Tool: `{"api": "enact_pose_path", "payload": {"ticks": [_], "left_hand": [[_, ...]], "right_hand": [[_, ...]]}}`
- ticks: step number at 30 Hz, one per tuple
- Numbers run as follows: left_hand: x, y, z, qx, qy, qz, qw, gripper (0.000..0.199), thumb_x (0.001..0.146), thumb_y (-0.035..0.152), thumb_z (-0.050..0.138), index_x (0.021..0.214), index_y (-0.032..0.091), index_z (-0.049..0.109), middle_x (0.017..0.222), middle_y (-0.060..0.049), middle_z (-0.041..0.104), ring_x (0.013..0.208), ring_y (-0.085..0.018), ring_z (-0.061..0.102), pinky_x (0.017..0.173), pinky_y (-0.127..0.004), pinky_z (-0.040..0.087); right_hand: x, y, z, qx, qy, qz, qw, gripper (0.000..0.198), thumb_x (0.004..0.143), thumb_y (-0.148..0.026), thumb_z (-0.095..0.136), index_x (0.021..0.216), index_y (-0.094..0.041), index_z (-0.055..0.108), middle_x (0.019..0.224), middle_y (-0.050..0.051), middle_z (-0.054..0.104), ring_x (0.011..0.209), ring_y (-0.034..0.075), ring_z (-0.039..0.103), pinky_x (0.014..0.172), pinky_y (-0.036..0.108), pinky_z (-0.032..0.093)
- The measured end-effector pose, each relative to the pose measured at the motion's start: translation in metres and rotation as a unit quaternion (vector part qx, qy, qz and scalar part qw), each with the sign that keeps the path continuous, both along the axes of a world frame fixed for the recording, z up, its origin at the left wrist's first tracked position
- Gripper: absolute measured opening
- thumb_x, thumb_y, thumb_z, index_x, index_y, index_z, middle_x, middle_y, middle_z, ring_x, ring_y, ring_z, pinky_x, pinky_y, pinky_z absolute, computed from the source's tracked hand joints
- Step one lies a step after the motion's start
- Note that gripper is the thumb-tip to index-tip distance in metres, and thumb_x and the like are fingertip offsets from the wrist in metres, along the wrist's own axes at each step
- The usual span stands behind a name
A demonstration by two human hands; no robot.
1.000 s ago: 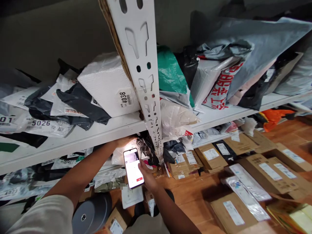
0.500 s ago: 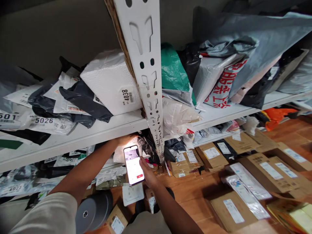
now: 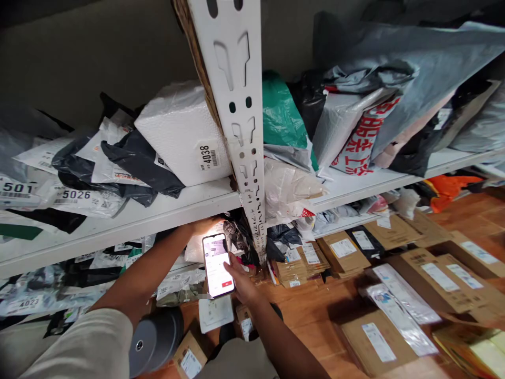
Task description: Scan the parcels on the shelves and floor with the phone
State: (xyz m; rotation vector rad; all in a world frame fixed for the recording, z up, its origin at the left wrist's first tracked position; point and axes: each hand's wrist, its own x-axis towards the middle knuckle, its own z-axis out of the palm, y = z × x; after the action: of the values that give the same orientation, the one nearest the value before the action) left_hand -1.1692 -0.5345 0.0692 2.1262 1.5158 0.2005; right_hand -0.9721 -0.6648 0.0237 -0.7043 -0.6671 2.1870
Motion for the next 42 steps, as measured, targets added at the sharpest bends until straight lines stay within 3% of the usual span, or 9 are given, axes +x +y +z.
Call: {"api": "enact_pose_path", "payload": {"ticks": [3,7,14,19,26,32,35,42], "left_hand": [[0.000,-0.001,0.006,-0.027,-0.007,-0.033,0.999,0.033,0.090,0.018,0.045,0.121,0.017,0.057,0.129,-0.008,0.060,0.116,-0.017,0.056,0.104,-0.041,0.041],[0.000,-0.003,0.008,-0.048,-0.005,-0.037,0.998,0.040,0.088,0.014,0.039,0.125,0.013,0.054,0.139,-0.010,0.050,0.126,-0.018,0.048,0.111,-0.038,0.032],[-0.003,-0.001,-0.001,-0.085,-0.020,-0.002,0.996,0.042,0.087,0.017,0.039,0.125,0.023,0.055,0.139,-0.001,0.051,0.126,-0.017,0.048,0.111,-0.033,0.031],[0.000,-0.001,-0.007,-0.112,-0.048,0.025,0.992,0.042,0.090,0.020,0.031,0.125,0.017,0.054,0.134,-0.005,0.056,0.117,-0.017,0.054,0.105,-0.031,0.038],[0.002,-0.002,0.001,-0.137,-0.063,0.030,0.988,0.040,0.090,0.028,0.032,0.121,0.020,0.056,0.132,-0.001,0.058,0.115,-0.017,0.054,0.105,-0.027,0.035],[0.003,-0.004,0.008,-0.148,-0.044,0.051,0.987,0.039,0.089,0.034,0.035,0.119,0.024,0.058,0.132,0.002,0.058,0.119,-0.020,0.049,0.108,-0.028,0.030],[0.005,-0.003,0.008,-0.152,-0.041,0.053,0.986,0.038,0.088,0.034,0.035,0.117,0.026,0.060,0.128,0.003,0.061,0.119,-0.019,0.049,0.107,-0.028,0.031],[0.002,0.000,-0.003,-0.128,-0.049,0.056,0.989,0.040,0.088,0.030,0.035,0.120,0.021,0.057,0.131,0.000,0.058,0.115,-0.017,0.052,0.107,-0.026,0.031]], "right_hand": [[0.003,-0.005,0.013,0.013,0.031,0.019,0.999,0.059,0.056,-0.017,0.069,0.114,-0.029,0.059,0.113,0.002,0.071,0.107,0.029,0.063,0.092,0.044,0.046],[0.007,-0.011,0.023,0.021,0.054,0.035,0.998,0.069,0.050,-0.006,0.064,0.114,-0.031,0.059,0.109,-0.001,0.072,0.102,0.026,0.065,0.089,0.040,0.048],[0.011,-0.015,0.023,0.027,0.059,0.029,0.997,0.066,0.050,-0.006,0.070,0.110,-0.032,0.060,0.112,-0.002,0.070,0.100,0.023,0.064,0.090,0.040,0.046],[0.012,-0.014,0.027,0.026,0.044,0.015,0.999,0.064,0.053,-0.008,0.072,0.110,-0.033,0.059,0.115,-0.003,0.068,0.104,0.023,0.062,0.092,0.039,0.044],[0.008,-0.015,0.034,0.023,0.028,-0.016,0.999,0.054,0.064,-0.024,0.075,0.114,-0.030,0.055,0.107,0.001,0.071,0.096,0.025,0.064,0.087,0.039,0.045],[0.004,-0.017,0.035,0.015,0.020,-0.039,0.999,0.045,0.070,-0.035,0.074,0.111,-0.033,0.056,0.112,0.003,0.069,0.099,0.027,0.063,0.088,0.041,0.045],[0.004,-0.017,0.035,0.014,0.018,-0.042,0.999,0.042,0.070,-0.031,0.071,0.109,-0.032,0.056,0.109,0.003,0.070,0.097,0.027,0.064,0.086,0.040,0.045],[0.006,-0.020,0.039,0.022,0.026,-0.038,0.999,0.062,0.057,-0.010,0.062,0.115,-0.029,0.053,0.108,0.001,0.070,0.101,0.025,0.062,0.080,0.035,0.047]]}}
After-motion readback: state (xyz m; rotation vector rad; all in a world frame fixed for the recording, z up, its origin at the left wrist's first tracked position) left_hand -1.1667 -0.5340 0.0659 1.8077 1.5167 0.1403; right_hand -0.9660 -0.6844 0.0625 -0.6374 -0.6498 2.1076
